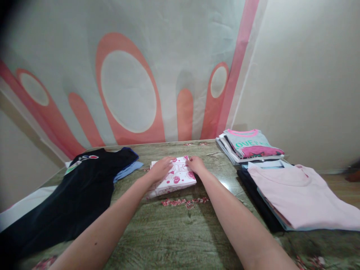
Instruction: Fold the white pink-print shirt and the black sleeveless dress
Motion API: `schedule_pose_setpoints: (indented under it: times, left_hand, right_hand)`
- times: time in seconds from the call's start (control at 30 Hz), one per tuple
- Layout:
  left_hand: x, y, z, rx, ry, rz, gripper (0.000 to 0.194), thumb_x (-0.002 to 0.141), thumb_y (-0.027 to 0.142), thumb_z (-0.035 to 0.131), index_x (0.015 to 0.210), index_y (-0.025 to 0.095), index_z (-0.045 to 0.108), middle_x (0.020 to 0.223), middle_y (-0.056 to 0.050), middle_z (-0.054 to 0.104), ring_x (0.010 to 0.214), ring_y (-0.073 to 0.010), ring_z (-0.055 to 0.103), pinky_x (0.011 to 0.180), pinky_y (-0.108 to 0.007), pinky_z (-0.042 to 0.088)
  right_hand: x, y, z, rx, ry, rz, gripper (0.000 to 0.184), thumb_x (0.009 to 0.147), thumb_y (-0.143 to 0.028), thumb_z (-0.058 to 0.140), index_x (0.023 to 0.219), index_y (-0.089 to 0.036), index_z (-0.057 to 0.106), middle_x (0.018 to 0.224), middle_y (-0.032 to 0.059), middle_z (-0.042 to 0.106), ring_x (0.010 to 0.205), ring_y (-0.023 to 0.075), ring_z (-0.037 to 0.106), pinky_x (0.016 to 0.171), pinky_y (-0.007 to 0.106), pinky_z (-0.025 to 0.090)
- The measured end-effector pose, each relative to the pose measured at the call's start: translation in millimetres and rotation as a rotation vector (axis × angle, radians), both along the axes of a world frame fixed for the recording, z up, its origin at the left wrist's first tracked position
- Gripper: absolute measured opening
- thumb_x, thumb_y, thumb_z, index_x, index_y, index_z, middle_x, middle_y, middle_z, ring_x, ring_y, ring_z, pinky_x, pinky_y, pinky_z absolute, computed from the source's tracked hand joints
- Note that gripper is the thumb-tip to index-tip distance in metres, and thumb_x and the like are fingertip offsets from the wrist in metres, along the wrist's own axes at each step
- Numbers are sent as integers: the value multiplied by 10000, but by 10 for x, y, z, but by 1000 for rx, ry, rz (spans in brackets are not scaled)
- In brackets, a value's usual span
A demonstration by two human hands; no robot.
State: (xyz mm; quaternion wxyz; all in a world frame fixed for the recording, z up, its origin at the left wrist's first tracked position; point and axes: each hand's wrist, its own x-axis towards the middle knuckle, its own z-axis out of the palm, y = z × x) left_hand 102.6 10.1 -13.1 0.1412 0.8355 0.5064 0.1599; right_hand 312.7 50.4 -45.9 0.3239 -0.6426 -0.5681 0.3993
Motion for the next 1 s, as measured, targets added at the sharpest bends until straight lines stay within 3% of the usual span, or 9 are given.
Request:
schedule_pose_setpoints:
  times: [0.2, 0.3, 0.4, 0.53, 0.63, 0.73, 0.8, 0.87, 1.0]
  left_hand:
    - [5, 132, -264, -260, 38, -63, 562, 973, 448, 218, 1489, 230, 274, 1574, -55, 180, 1459, -224, 88, 1162, -481, 40]
    - [-16, 153, -270, -292, 53, -86, 585, 972, 485, 195, 1498, 234, 239, 1578, -64, 144, 1461, -226, 55, 1154, -493, 26]
    - [29, 153, -215, -323, 92, -82, 622, 962, 526, 198, 1502, 217, 222, 1581, -88, 109, 1461, -251, 34, 1141, -524, 31]
    - [113, 86, -175, -291, 171, -70, 693, 941, 579, 234, 1510, 185, 192, 1582, -120, 89, 1458, -293, 24, 1128, -556, 33]
    - [140, 19, -218, -190, 222, -56, 691, 940, 570, 271, 1511, 189, 190, 1584, -123, 94, 1458, -302, 39, 1127, -558, 34]
    - [131, 1, -289, -120, 247, -54, 678, 945, 557, 280, 1513, 199, 184, 1585, -119, 102, 1457, -296, 55, 1132, -544, 41]
    - [117, 18, -327, -110, 260, -64, 665, 951, 544, 280, 1515, 209, 178, 1587, -113, 105, 1458, -290, 61, 1133, -539, 47]
    - [105, 37, -353, -100, 270, -70, 649, 953, 526, 297, 1513, 215, 190, 1586, -110, 119, 1458, -286, 66, 1133, -538, 55]
    - [93, 21, -384, -28, 268, -62, 640, 953, 527, 310, 1503, 209, 230, 1579, -106, 168, 1456, -276, 95, 1140, -516, 71]
  right_hand:
    - [120, -375, 67, -168, 340, 109, 272, 903, -436, 510, 878, -177, 587, 700, 35, 655, 573, 144, 618, 558, 262, 501]
    - [231, -655, 74, -249, 572, 223, 293, 844, -423, 631, 1015, -191, 579, 872, 56, 690, 725, 154, 660, 656, 269, 533]
    - [306, -827, 59, -281, 699, 275, 580, 736, -302, 762, 1231, -208, 474, 980, 49, 693, 851, 172, 664, 740, 281, 528]
    - [319, -839, -6, -158, 481, 296, 773, 718, -190, 736, 1376, -181, 331, 874, 20, 698, 781, 173, 655, 733, 293, 509]
    - [283, -862, -1, 22, 156, 265, 677, 746, -189, 683, 1357, -174, 392, 821, 9, 674, 719, 181, 631, 734, 333, 509]
    - [178, -1045, 120, 425, -220, 202, 455, 844, -184, 557, 1296, -179, 499, 1053, 90, 651, 960, 236, 611, 907, 416, 467]
    - [57, -1236, 217, 691, -377, 338, 394, 915, -151, 419, 1293, -175, 527, 1237, 126, 589, 1174, 249, 520, 1039, 440, 378]
    - [-85, -1424, 261, 798, -475, 556, 406, 951, -185, 381, 1339, -169, 499, 1342, 126, 538, 1283, 246, 440, 1104, 444, 315]
    - [-277, -1653, 132, 727, -618, 712, 632, 921, -436, 508, 1447, -119, 358, 1504, 171, 335, 1398, 302, 283, 1150, 507, 225]
